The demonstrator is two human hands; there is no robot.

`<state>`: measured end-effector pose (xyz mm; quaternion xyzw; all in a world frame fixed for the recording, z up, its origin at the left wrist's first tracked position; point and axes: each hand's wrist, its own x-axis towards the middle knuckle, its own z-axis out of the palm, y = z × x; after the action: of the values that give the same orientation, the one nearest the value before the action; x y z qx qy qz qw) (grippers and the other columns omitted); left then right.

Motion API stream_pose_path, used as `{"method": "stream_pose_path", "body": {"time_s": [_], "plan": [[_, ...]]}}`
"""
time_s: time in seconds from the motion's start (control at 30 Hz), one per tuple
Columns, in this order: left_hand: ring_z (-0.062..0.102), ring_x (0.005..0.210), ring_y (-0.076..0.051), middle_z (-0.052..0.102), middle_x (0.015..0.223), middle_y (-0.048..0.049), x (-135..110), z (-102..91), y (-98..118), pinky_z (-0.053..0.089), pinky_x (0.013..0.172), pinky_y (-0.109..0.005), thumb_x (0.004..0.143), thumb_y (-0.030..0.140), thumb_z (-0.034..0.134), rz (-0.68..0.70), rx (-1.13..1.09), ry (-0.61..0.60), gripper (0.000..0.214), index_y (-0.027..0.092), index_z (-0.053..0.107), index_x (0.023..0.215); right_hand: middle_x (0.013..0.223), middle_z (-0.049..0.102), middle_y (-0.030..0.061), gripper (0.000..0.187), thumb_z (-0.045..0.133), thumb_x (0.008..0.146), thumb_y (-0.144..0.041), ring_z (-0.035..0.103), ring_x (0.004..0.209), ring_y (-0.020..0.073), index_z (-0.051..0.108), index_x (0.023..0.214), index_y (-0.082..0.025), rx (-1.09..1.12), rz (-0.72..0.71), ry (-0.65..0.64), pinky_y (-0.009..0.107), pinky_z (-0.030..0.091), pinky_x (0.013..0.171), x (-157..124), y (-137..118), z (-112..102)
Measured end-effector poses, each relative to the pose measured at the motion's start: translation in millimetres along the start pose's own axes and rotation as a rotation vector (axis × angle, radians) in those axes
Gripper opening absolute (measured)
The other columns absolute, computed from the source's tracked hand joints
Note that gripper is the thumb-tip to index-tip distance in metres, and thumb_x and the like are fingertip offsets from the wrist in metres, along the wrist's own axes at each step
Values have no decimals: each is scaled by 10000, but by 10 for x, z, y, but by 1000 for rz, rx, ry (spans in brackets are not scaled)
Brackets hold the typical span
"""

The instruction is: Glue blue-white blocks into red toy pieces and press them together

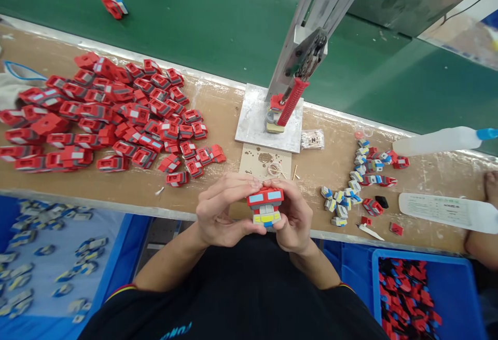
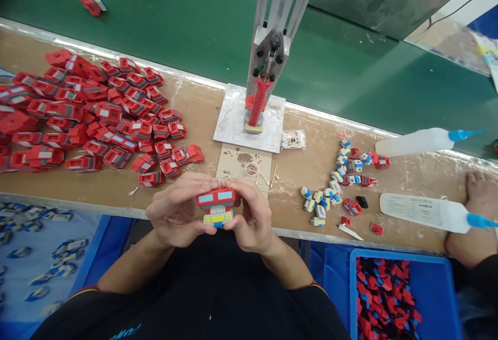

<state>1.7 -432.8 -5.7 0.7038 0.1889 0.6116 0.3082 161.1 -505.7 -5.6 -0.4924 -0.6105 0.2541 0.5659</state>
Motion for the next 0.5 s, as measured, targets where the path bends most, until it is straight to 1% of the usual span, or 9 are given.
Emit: {"method": "stream_pose_path", "body": {"time_s": [0.1, 0.23, 0.33, 0.4, 0.43, 0.5], "plan": [[831, 939, -275, 859, 1042, -81, -19, 4, -19, 718, 821, -414, 897, 545, 870, -28, -15, 3, 582, 286, 743, 1403, 1176, 792, 117, 528, 543, 1036, -700, 778, 1032, 319, 660, 1401, -337, 10, 21, -4, 487, 687, 853, 5, 4, -16], [833, 964, -267, 856, 1062, -102, -66, 34, -46, 715, 855, -393, 882, 556, 882, -74, -67, -5, 594, 250, 757, 1376, 1207, 792, 102, 487, 602, 1035, -652, 785, 1073, 295, 669, 1418, -360, 65, 28, -11, 417, 687, 806, 27, 3, -20], [832, 980, -269, 852, 1079, -116, -78, 43, -90, 707, 860, -390, 896, 569, 862, -87, -104, -9, 585, 237, 753, 1366, 1219, 786, 107, 494, 630, 1028, -631, 786, 1098, 298, 670, 1440, -361, 89, 26, -1, 410, 696, 817, 43, 35, 7], [829, 972, -263, 848, 1075, -115, -30, -13, -158, 697, 850, -384, 909, 580, 845, -69, -116, -38, 576, 232, 741, 1356, 1230, 780, 117, 497, 633, 1036, -608, 789, 1037, 289, 661, 1462, -354, 89, 17, -33, 403, 693, 773, 80, 66, 5], [827, 967, -259, 846, 1072, -113, 21, -72, -209, 691, 844, -379, 907, 589, 843, -49, -110, -72, 576, 228, 736, 1343, 1256, 774, 120, 499, 637, 1043, -584, 785, 1001, 277, 645, 1487, -357, 83, 19, -64, 395, 686, 743, 113, 80, -16], [819, 964, -251, 842, 1079, -109, 182, -255, -357, 678, 838, -371, 893, 600, 856, -32, -39, -167, 566, 223, 732, 1297, 1389, 729, 129, 537, 662, 1049, -529, 771, 975, 256, 580, 1556, -376, 56, 9, -108, 390, 674, 716, 221, 108, -108]]}}
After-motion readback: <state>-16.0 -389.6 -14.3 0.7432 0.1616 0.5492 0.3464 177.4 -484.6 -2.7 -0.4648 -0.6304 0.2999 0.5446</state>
